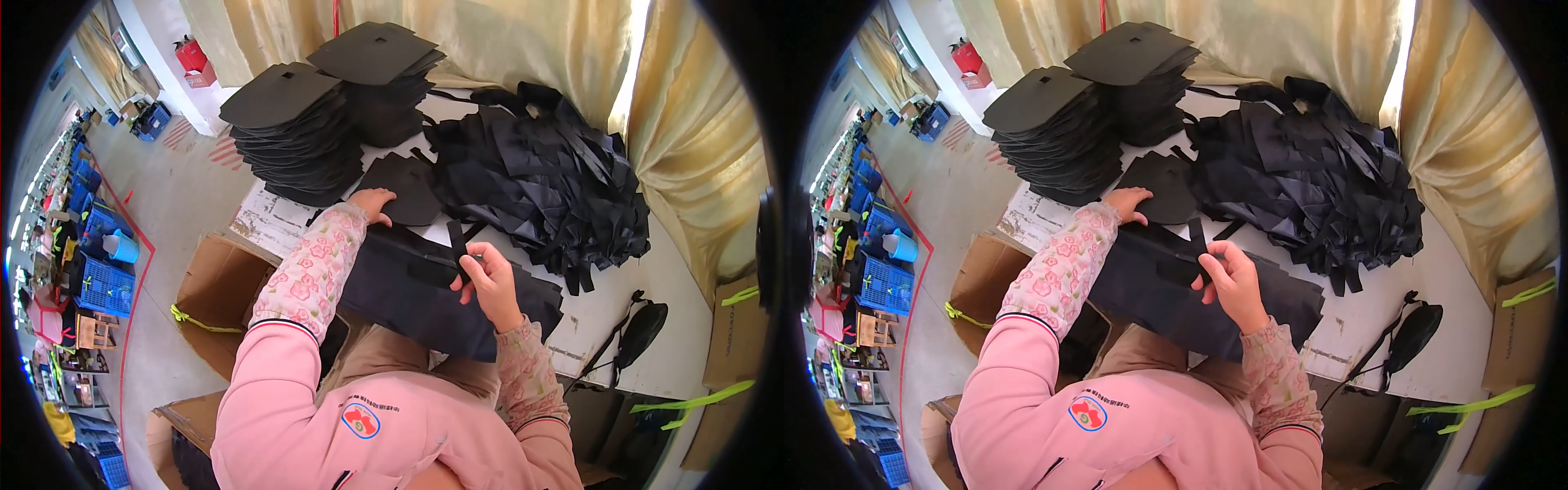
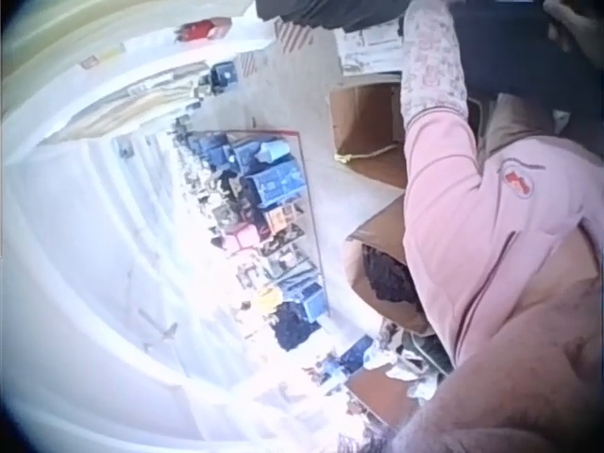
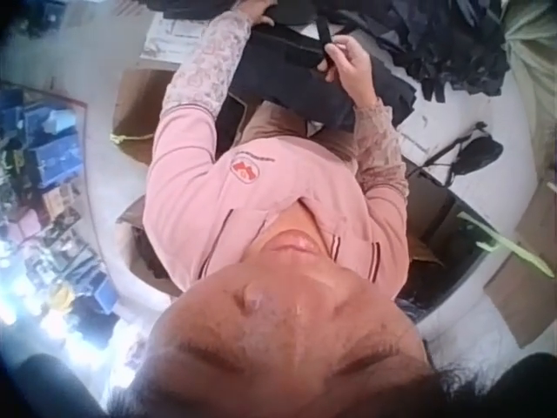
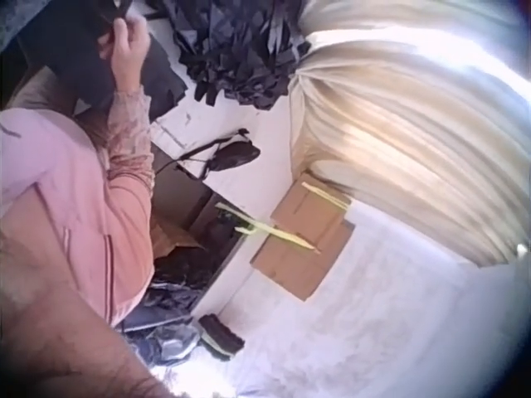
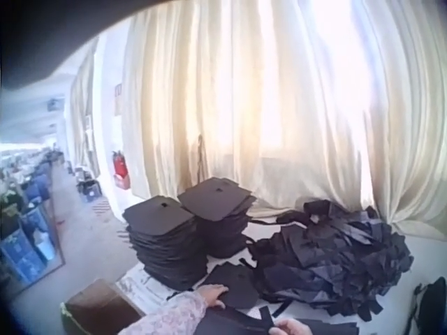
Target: The recorder is inspecting, folding, and sorting black fabric/foam components and placing them into cardboard boxes at a factory workstation.
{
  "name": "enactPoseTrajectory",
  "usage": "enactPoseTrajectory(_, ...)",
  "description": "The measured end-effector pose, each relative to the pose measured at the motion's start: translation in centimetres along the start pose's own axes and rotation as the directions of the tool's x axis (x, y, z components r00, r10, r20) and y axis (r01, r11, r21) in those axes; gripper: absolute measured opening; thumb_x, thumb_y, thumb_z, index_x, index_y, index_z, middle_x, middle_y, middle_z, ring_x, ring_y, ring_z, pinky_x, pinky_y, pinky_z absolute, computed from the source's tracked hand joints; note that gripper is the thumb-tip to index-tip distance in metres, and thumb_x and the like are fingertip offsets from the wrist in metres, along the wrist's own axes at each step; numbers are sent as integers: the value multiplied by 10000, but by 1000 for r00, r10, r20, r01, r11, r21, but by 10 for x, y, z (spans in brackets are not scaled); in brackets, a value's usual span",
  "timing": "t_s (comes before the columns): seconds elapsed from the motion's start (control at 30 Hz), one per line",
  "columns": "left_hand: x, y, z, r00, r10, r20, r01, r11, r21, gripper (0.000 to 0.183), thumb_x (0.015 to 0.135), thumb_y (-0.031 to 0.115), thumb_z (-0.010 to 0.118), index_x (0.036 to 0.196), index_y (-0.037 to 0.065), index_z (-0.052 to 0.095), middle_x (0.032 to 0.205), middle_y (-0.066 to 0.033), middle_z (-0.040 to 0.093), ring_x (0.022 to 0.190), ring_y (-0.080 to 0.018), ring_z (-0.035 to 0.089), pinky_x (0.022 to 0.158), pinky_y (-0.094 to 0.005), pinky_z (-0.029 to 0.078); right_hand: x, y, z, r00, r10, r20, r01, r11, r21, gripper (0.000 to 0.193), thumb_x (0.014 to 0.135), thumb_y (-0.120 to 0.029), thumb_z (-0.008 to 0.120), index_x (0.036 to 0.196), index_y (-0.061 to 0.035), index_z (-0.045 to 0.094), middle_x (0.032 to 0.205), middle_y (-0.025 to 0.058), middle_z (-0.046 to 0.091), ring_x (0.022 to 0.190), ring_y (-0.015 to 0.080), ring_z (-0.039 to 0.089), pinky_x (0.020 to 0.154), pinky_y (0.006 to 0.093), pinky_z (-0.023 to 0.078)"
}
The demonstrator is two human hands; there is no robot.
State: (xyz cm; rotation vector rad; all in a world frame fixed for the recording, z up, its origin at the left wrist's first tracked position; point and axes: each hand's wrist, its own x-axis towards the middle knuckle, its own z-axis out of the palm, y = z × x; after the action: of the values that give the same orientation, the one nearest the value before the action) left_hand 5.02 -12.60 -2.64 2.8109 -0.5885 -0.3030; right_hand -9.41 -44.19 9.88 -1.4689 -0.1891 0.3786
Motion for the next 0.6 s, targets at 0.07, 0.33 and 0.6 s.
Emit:
enactPoseTrajectory(0.07,-4,-8,3,999,6,-36,-6,1000,-2,716,745,426,777,1332,109,516,1389,-143,522,1250,-332,513,1037,-405,428,1,2,1,1000,-12,10,12,1000,29,101,977,-112,559,997,-14,556,826,64,669,543,88,582,448,188,440)
enactPoseTrajectory(0.33,-7,-3,5,992,-8,-125,-8,992,-125,504,871,147,537,1368,84,484,1379,-159,532,1248,-334,521,1043,-396,429,9,12,5,990,-131,-57,131,991,12,114,967,-121,578,1024,-23,583,791,8,627,484,34,492,427,173,367)
enactPoseTrajectory(0.6,-90,40,-80,803,-139,-579,-212,842,-496,387,885,96,510,1254,1,575,1069,-210,678,979,-338,665,836,-367,496,25,2,-1,923,-327,-202,288,937,-200,77,906,-92,650,890,-23,619,634,-35,515,527,21,432,477,201,348)
